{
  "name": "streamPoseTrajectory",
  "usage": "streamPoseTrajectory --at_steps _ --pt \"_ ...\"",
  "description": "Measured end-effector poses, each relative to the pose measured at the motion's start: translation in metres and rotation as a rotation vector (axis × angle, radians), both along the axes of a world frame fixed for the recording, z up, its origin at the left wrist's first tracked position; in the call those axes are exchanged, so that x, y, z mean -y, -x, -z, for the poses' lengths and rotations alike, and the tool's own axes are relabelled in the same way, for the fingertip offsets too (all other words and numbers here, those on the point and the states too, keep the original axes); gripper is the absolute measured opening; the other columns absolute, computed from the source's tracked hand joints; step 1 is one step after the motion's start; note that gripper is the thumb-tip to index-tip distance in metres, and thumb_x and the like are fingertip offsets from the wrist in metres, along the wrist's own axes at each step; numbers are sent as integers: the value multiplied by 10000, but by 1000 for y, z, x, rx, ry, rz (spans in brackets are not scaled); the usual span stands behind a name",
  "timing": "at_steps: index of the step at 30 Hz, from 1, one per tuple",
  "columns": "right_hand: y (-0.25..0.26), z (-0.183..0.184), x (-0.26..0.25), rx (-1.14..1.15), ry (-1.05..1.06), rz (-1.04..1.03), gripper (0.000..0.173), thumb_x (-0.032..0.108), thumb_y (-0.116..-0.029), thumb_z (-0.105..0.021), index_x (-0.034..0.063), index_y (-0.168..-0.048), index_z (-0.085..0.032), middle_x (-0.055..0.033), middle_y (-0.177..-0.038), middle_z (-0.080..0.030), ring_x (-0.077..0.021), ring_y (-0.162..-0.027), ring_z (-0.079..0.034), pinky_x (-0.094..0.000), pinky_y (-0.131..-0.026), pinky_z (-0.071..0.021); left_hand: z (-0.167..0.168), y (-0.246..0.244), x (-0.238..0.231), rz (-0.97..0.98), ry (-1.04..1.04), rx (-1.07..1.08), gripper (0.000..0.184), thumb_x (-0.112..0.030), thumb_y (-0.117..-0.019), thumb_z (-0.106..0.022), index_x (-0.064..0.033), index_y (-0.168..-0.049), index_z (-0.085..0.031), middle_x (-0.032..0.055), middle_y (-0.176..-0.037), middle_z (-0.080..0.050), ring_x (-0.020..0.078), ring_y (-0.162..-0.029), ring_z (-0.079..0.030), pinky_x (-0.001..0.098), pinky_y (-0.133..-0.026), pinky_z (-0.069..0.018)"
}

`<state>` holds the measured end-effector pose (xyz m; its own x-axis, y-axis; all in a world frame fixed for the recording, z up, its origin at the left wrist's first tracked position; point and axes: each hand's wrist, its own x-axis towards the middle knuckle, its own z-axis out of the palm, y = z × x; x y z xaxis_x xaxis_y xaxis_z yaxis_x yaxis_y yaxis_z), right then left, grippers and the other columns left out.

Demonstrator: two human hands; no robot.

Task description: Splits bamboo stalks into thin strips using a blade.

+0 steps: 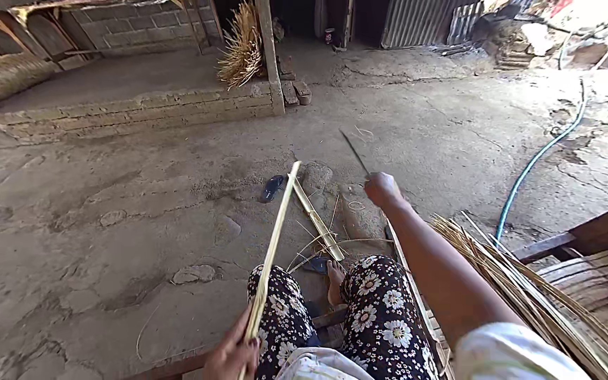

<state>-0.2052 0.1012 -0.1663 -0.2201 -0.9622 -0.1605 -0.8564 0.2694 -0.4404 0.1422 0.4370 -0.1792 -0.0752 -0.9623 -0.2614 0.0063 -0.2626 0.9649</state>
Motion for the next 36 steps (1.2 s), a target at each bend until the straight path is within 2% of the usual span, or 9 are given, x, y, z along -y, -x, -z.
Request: streamPoseTrajectory --at_steps 3,6,11,17,21,24,31,33,36 --pt "-63 13 -46 165 35 -267 336 245 -1059 -538 126 -1354 -646 -220 -998 -718 -388 -867 -713 -613 -808 -565 32 -10 64 -23 -76 78 584 -128 -1055 -447 -126 -1620 -297 23 -748 -590 93 -483 -471 238 -428 -408" --pt "-119 28 -96 220 -13 -595 546 164 -1051 -480 291 -1580 -429 -195 -1144 -711 -358 -1007 -698 -578 -911 -530 43 2 115 58 -185 143 580 -139 -1080 -477 -133 -1624 -277 43 -776 -596 97 -471 -459 243 -434 -405" --pt "-137 74 -99 240 72 -705 516 74 -986 -491 237 -1466 -587 -153 -1288 -691 -346 -1162 -677 -579 -985 -522 24 36 140 67 -237 -60 478 -240 -1109 -417 -117 -1571 -394 78 -865 -677 74 -478 -491 206 -443 -414" --pt "-112 36 -60 282 99 -539 348 158 -1039 -520 134 -1357 -659 -216 -1158 -714 -393 -1114 -675 -593 -987 -498 8 33 153 -31 -196 -372 603 -455 -1122 -120 -110 -1600 -248 227 -1167 -702 277 -866 -748 332 -676 -613" --pt "-76 26 -23 275 113 -407 265 203 -1015 -623 98 -1248 -692 -212 -1010 -724 -370 -830 -707 -589 -767 -560 27 0 146 -256 -132 -166 477 -334 -1139 -254 -55 -1475 -443 187 -1135 -715 268 -898 -732 381 -739 -592" --pt "-77 -9 -29 451 14 -281 282 231 -965 -729 93 -1206 -684 -82 -862 -711 -154 -549 -578 -351 -547 -512 38 -9 140 -208 -103 131 393 -217 -1103 -455 -61 -1460 -505 156 -1203 -696 253 -986 -711 396 -814 -576" --pt "-120 -78 -81 1200 -135 -313 239 211 -983 -704 24 -1120 -645 -51 -656 -624 -62 -384 -468 -213 -371 -443 51 24 158 39 381 530 729 -414 -1017 -577 -65 -1603 -319 199 -1572 -428 301 -1432 -455 475 -1148 -419" --pt "-123 -94 -92 1310 -130 -338 224 234 -994 -685 21 -1046 -641 -45 -630 -587 -65 -376 -453 -217 -367 -453 50 30 161 7 553 527 757 -500 -1026 -487 9 -1568 -343 196 -1482 -528 272 -1355 -529 450 -1127 -434" --pt "-121 -105 -95 1435 -79 -278 257 278 -1012 -650 22 -1028 -656 -15 -597 -534 -55 -369 -427 -214 -356 -449 31 40 152 -36 605 277 412 -251 -1098 -423 42 -1368 -527 46 -913 -708 117 -769 -703 287 -724 -615"
